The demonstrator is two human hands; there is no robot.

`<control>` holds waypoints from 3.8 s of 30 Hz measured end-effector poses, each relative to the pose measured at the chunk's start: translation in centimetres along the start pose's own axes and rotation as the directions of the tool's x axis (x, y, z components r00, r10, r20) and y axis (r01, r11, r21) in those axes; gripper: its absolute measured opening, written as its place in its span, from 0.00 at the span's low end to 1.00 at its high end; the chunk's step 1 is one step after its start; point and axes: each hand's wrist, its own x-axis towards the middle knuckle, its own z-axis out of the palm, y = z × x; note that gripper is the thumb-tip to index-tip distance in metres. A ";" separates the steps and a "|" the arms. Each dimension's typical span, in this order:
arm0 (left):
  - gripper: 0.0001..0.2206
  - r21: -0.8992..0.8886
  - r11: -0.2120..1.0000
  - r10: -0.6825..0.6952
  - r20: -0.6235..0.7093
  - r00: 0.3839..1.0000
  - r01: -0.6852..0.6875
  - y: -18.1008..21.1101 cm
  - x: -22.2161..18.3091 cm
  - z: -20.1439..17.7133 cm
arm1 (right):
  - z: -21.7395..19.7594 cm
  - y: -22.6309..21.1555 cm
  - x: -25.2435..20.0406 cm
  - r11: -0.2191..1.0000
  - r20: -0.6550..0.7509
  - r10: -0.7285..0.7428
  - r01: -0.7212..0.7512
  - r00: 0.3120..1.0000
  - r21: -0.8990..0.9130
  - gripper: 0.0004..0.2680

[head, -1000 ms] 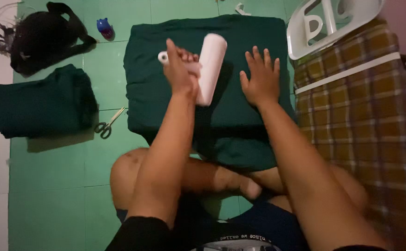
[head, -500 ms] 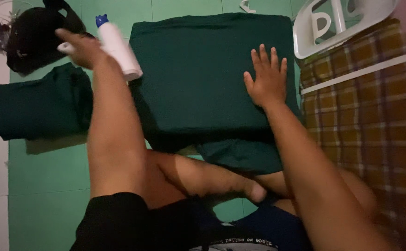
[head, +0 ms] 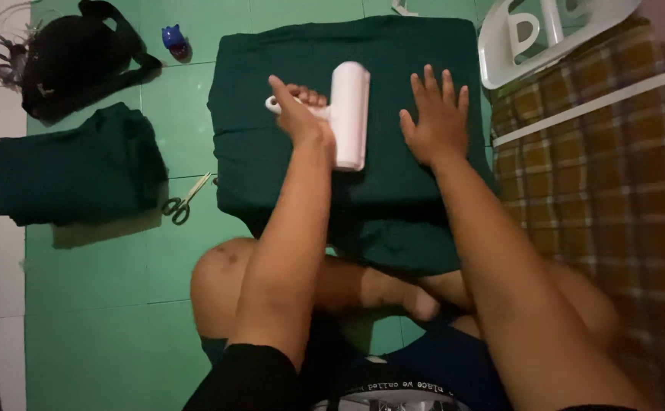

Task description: Cleaning a folded green garment using a lint roller to remove dust and lint

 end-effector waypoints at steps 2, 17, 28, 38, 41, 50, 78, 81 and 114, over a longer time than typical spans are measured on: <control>0.20 0.114 0.992 0.068 -0.075 0.995 -0.059 2.5 -0.5 -0.4 | 0.5 0.4 -0.1 1.000 -0.020 -0.012 0.012 1.000 0.005 0.25; 0.21 0.411 0.752 0.577 -0.032 0.816 -0.516 17.1 -0.4 -2.0 | 0.2 -0.2 -0.2 0.999 -0.056 -0.028 0.030 0.998 0.036 0.25; 0.24 0.101 0.988 0.118 -0.041 0.992 -0.113 0.2 -5.2 -5.4 | 0.8 0.7 0.1 0.997 -0.109 -0.081 0.081 0.991 0.001 0.24; 0.21 0.382 0.768 0.586 -0.094 0.805 -0.514 21.6 0.8 -9.8 | 1.0 0.9 -0.1 0.996 -0.107 -0.083 0.086 0.991 0.023 0.24; 0.20 0.304 0.772 0.609 -0.104 0.787 -0.557 22.5 -1.9 -8.7 | 0.8 0.6 0.0 0.997 -0.106 -0.074 0.077 0.992 0.022 0.24; 0.20 0.144 0.968 0.198 0.054 0.979 -0.203 5.3 -6.1 -5.1 | 0.0 0.4 -0.1 0.997 -0.077 -0.073 0.075 0.994 0.033 0.24; 0.24 0.234 0.965 0.111 0.030 0.993 -0.115 2.7 -2.7 0.9 | 0.3 0.5 0.1 0.999 -0.075 -0.052 0.053 0.996 0.010 0.24; 0.20 0.277 0.955 0.094 0.065 0.993 -0.108 0.4 -3.3 0.2 | 1.0 1.1 0.2 0.997 -0.119 -0.075 0.076 0.990 -0.001 0.24; 0.24 0.348 0.894 0.303 -0.005 0.953 -0.282 4.0 7.6 4.5 | 1.1 0.7 0.0 1.000 -0.058 -0.009 0.009 0.998 -0.003 0.25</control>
